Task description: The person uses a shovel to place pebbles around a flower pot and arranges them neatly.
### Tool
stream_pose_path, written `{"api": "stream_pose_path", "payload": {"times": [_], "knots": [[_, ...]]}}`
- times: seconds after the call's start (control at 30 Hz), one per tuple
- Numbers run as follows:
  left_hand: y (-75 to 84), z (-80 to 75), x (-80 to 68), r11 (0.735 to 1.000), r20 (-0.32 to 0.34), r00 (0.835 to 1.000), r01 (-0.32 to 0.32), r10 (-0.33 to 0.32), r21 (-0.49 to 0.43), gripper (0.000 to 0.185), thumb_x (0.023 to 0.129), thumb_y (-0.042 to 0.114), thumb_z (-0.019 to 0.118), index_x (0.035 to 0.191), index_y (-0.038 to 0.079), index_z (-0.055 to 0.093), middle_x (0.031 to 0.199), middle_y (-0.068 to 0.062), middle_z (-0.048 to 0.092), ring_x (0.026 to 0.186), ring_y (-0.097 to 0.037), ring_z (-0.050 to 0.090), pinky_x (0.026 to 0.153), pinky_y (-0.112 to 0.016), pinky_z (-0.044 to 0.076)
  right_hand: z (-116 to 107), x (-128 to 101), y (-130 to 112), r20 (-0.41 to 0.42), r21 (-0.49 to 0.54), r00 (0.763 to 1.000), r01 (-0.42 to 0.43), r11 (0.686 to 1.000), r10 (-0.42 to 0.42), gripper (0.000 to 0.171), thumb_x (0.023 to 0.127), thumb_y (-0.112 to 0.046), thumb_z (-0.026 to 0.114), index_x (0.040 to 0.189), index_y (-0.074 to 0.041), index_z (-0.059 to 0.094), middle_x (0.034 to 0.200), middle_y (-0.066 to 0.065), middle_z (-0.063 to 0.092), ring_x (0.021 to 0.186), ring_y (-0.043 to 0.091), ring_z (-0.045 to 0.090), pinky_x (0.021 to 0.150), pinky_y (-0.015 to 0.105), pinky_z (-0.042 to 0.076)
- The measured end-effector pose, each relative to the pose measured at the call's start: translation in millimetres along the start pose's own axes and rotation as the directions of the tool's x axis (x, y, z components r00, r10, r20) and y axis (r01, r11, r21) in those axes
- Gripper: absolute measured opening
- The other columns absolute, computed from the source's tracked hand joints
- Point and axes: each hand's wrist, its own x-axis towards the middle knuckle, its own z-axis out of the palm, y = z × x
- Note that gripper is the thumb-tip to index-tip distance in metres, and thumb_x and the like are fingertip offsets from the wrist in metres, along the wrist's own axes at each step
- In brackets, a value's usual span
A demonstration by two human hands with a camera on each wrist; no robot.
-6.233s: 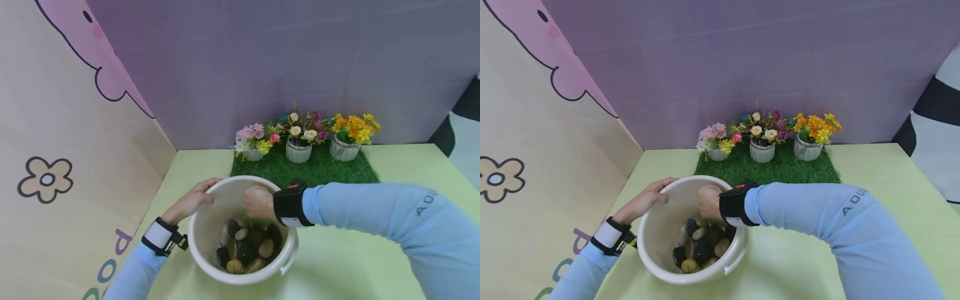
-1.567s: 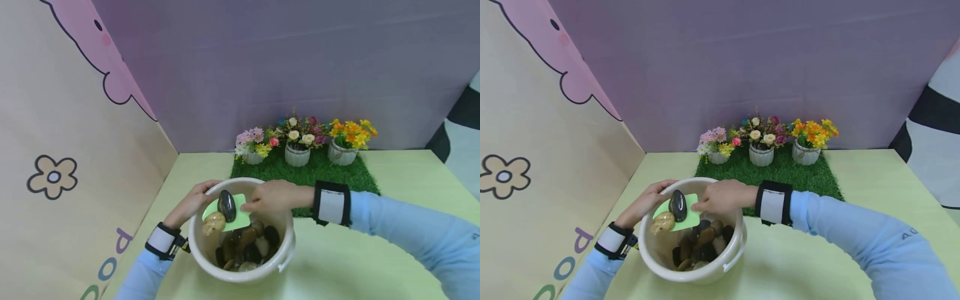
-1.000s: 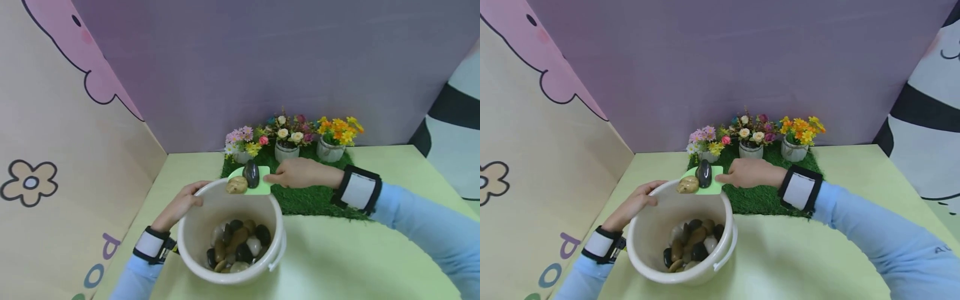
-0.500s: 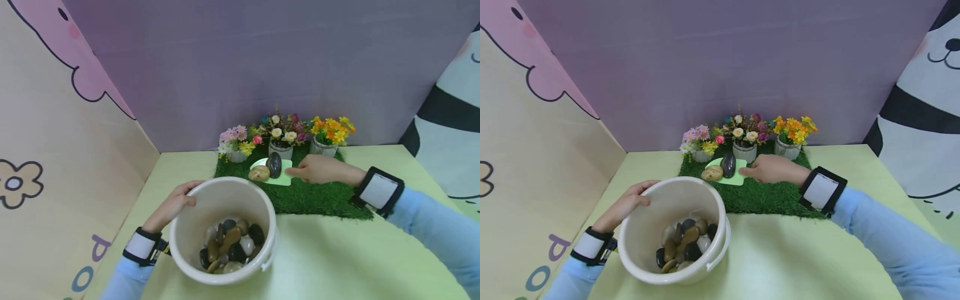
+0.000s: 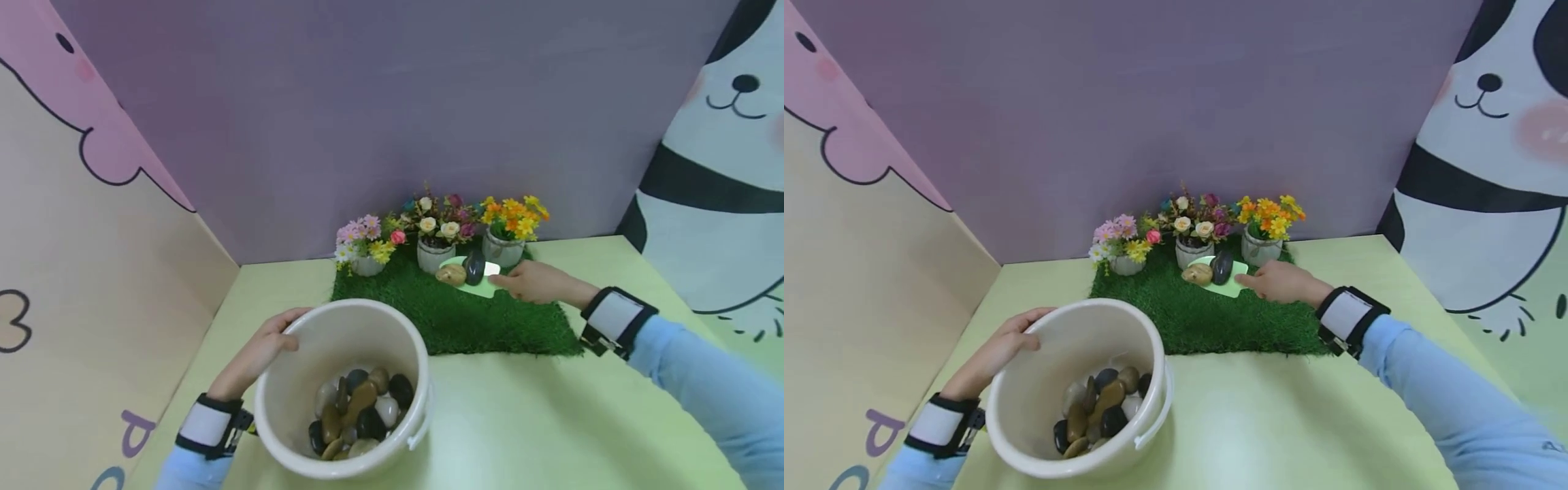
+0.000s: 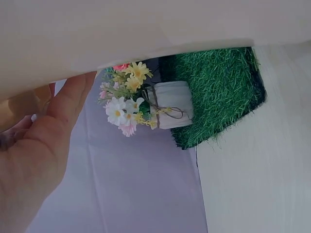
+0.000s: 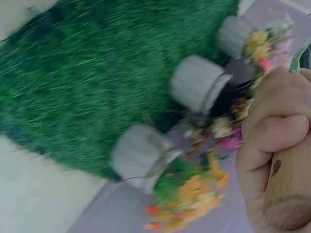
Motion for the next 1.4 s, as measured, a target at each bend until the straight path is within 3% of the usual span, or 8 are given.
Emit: {"api": "stream_pose_path", "payload": {"times": [0.23, 0.47, 0.6, 0.77, 1.0, 1.27, 1.4], "knots": [[0.5, -3.8, -8.7, 1.000, -0.026, 0.999, 0.028, -0.028, 0.008, 0.062, 0.076, -0.001, 0.044, 0.137, 0.002, 0.034, 0.124, -0.028, 0.047, 0.099, -0.031, 0.059, 0.074, -0.042, 0.054, 10.9, 16.7, 42.7, -0.054, -0.047, 0.999, -0.003, 0.999, 0.000, 0.059, 0.094, -0.050, 0.034, 0.046, -0.016, 0.038, 0.041, -0.006, 0.027, 0.038, 0.010, 0.024, 0.063, 0.030, 0.040], [-8.7, -4.9, -25.1, 0.999, -0.043, 0.998, 0.041, -0.040, 0.012, 0.063, 0.073, -0.003, 0.044, 0.136, -0.002, 0.034, 0.120, -0.027, 0.049, 0.094, -0.023, 0.059, 0.073, -0.038, 0.054, 36.3, 39.0, 81.8, -0.078, -0.086, 0.989, -0.136, 0.987, 0.129, 0.060, 0.092, -0.053, 0.033, 0.044, -0.017, 0.039, 0.041, -0.006, 0.028, 0.039, 0.010, 0.023, 0.061, 0.031, 0.039], [-17.0, -9.9, -39.6, 1.000, -0.018, 0.999, 0.029, -0.029, 0.002, 0.062, 0.074, -0.003, 0.044, 0.135, -0.006, 0.033, 0.113, -0.016, 0.055, 0.090, -0.016, 0.060, 0.072, -0.036, 0.054, 59.2, 51.1, 92.2, -0.074, -0.085, 0.979, -0.195, 0.977, 0.189, 0.061, 0.092, -0.054, 0.033, 0.045, -0.016, 0.042, 0.042, -0.006, 0.031, 0.039, 0.010, 0.027, 0.059, 0.030, 0.039], [-23.7, -12.5, -47.7, 0.999, 0.018, 0.999, 0.034, -0.034, -0.008, 0.058, 0.076, -0.003, 0.043, 0.133, -0.006, 0.033, 0.105, 0.004, 0.060, 0.089, -0.014, 0.060, 0.072, -0.035, 0.053, 75.6, 54.0, 97.8, -0.052, -0.059, 0.977, -0.209, 0.976, 0.207, 0.058, 0.092, -0.051, 0.035, 0.049, -0.014, 0.047, 0.042, -0.007, 0.033, 0.038, 0.009, 0.030, 0.058, 0.028, 0.040], [-22.3, -6.3, -37.2, 1.000, 0.031, 1.000, -0.001, 0.001, -0.014, 0.057, 0.077, -0.002, 0.043, 0.133, -0.005, 0.034, 0.106, 0.004, 0.060, 0.089, -0.015, 0.061, 0.073, -0.035, 0.053, 68.4, 49.6, 110.3, -0.052, -0.022, 0.971, -0.234, 0.972, 0.232, 0.057, 0.094, -0.047, 0.037, 0.048, -0.014, 0.048, 0.039, -0.008, 0.029, 0.035, 0.008, 0.027, 0.059, 0.027, 0.042], [-7.7, 0.0, -14.6, 0.999, 0.008, 0.999, -0.042, 0.041, 0.017, 0.061, 0.075, -0.003, 0.044, 0.135, -0.006, 0.032, 0.113, -0.017, 0.054, 0.091, -0.016, 0.060, 0.073, -0.036, 0.053, 46.8, 43.6, 125.6, -0.076, -0.048, 0.953, -0.296, 0.954, 0.292, 0.056, 0.094, -0.045, 0.036, 0.046, -0.017, 0.045, 0.040, -0.009, 0.030, 0.035, 0.007, 0.028, 0.049, 0.025, 0.038], [-0.7, 2.3, -6.5, 0.999, -0.004, 1.000, -0.026, 0.026, 0.035, 0.062, 0.074, -0.003, 0.044, 0.136, -0.004, 0.033, 0.116, -0.022, 0.052, 0.092, -0.018, 0.060, 0.074, -0.036, 0.053, 32.2, 38.7, 123.1, -0.064, -0.064, 0.953, -0.299, 0.952, 0.295, 0.055, 0.095, -0.042, 0.036, 0.049, -0.015, 0.048, 0.040, -0.009, 0.032, 0.035, 0.008, 0.031, 0.054, 0.027, 0.041]]}}
